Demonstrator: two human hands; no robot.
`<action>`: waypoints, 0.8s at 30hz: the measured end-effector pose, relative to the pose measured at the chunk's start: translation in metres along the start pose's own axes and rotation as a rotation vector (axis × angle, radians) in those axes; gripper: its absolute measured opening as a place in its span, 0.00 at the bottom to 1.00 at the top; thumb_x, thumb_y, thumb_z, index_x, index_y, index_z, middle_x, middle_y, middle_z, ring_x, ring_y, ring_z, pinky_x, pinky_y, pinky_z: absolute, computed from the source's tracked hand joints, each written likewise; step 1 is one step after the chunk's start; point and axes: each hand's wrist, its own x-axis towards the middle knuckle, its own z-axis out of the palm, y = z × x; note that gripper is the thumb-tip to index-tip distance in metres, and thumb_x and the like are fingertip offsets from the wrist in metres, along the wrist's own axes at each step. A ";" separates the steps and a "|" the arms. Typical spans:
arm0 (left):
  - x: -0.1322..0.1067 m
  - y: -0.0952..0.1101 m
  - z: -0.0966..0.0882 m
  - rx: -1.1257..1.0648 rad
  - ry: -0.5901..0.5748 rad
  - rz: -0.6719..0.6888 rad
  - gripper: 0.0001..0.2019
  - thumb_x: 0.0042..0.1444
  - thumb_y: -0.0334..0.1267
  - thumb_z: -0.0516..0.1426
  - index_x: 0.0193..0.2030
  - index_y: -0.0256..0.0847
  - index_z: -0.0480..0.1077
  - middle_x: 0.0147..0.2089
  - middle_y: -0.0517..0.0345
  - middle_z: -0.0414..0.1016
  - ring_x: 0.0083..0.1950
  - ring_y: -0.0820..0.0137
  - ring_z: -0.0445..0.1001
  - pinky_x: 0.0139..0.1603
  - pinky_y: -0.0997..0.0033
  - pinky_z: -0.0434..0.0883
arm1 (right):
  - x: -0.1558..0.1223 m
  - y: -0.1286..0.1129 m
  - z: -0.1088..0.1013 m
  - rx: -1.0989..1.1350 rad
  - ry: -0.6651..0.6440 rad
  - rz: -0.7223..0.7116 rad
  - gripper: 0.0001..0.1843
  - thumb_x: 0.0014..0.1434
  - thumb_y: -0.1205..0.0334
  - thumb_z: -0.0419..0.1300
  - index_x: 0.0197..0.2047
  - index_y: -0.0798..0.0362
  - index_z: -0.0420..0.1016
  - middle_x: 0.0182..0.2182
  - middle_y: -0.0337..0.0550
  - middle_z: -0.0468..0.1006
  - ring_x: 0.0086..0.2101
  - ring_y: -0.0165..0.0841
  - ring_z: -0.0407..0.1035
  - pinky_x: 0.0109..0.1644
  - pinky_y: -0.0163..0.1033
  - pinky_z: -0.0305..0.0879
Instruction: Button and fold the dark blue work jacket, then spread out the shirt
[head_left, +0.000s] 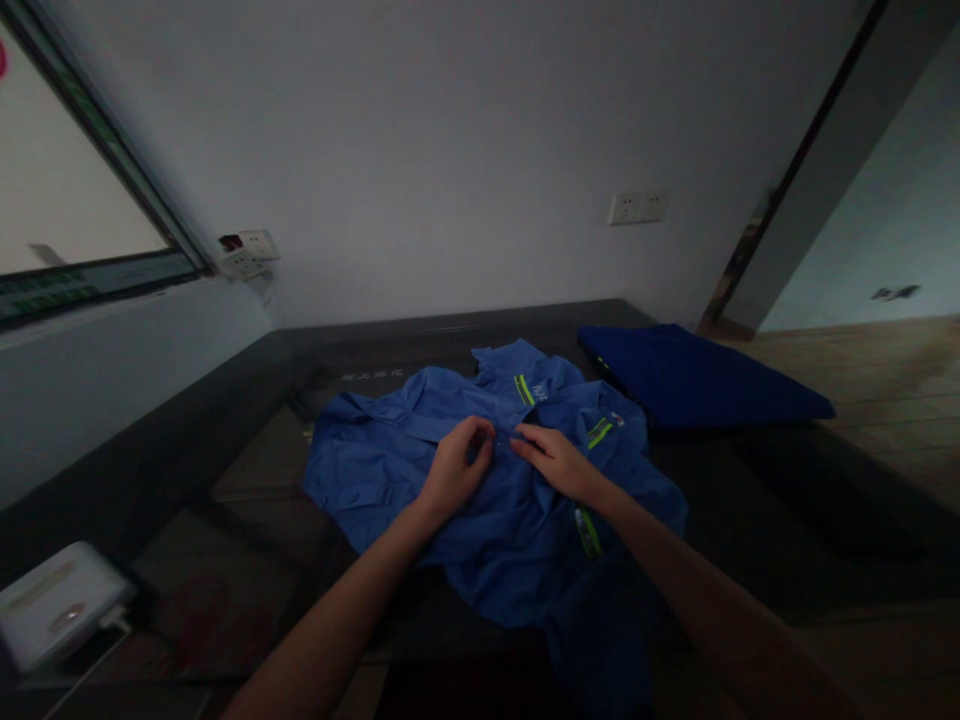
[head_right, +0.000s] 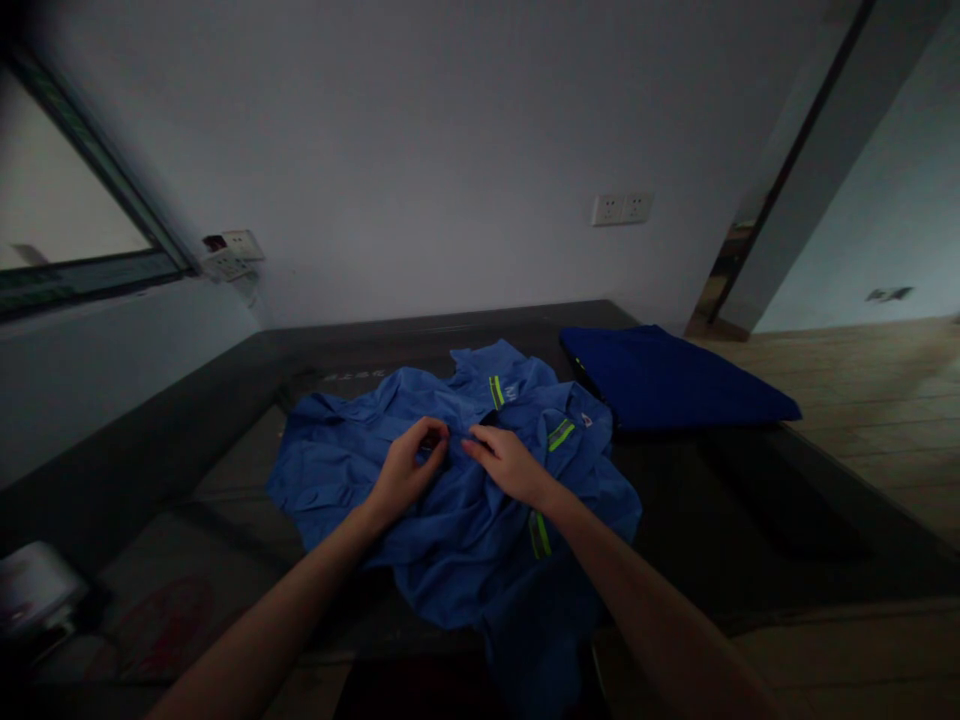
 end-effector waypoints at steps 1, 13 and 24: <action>0.000 0.000 0.000 0.011 -0.006 0.011 0.04 0.57 0.32 0.51 0.39 0.41 0.65 0.36 0.58 0.70 0.37 0.71 0.70 0.41 0.71 0.67 | 0.000 0.000 0.000 0.006 0.004 -0.001 0.15 0.63 0.56 0.51 0.29 0.53 0.69 0.27 0.40 0.73 0.31 0.35 0.67 0.36 0.37 0.62; 0.000 -0.002 0.001 0.024 -0.058 0.019 0.06 0.59 0.39 0.53 0.34 0.40 0.65 0.34 0.58 0.68 0.36 0.70 0.67 0.38 0.72 0.65 | 0.000 -0.001 0.002 -0.015 -0.003 -0.035 0.14 0.64 0.57 0.51 0.28 0.53 0.65 0.27 0.39 0.71 0.31 0.33 0.67 0.35 0.36 0.59; 0.002 -0.009 0.003 -0.085 -0.151 -0.065 0.08 0.59 0.40 0.52 0.30 0.40 0.63 0.29 0.62 0.64 0.33 0.72 0.65 0.35 0.74 0.64 | 0.000 -0.001 0.004 -0.016 -0.016 -0.006 0.15 0.63 0.58 0.50 0.25 0.52 0.60 0.22 0.35 0.66 0.26 0.30 0.62 0.30 0.34 0.55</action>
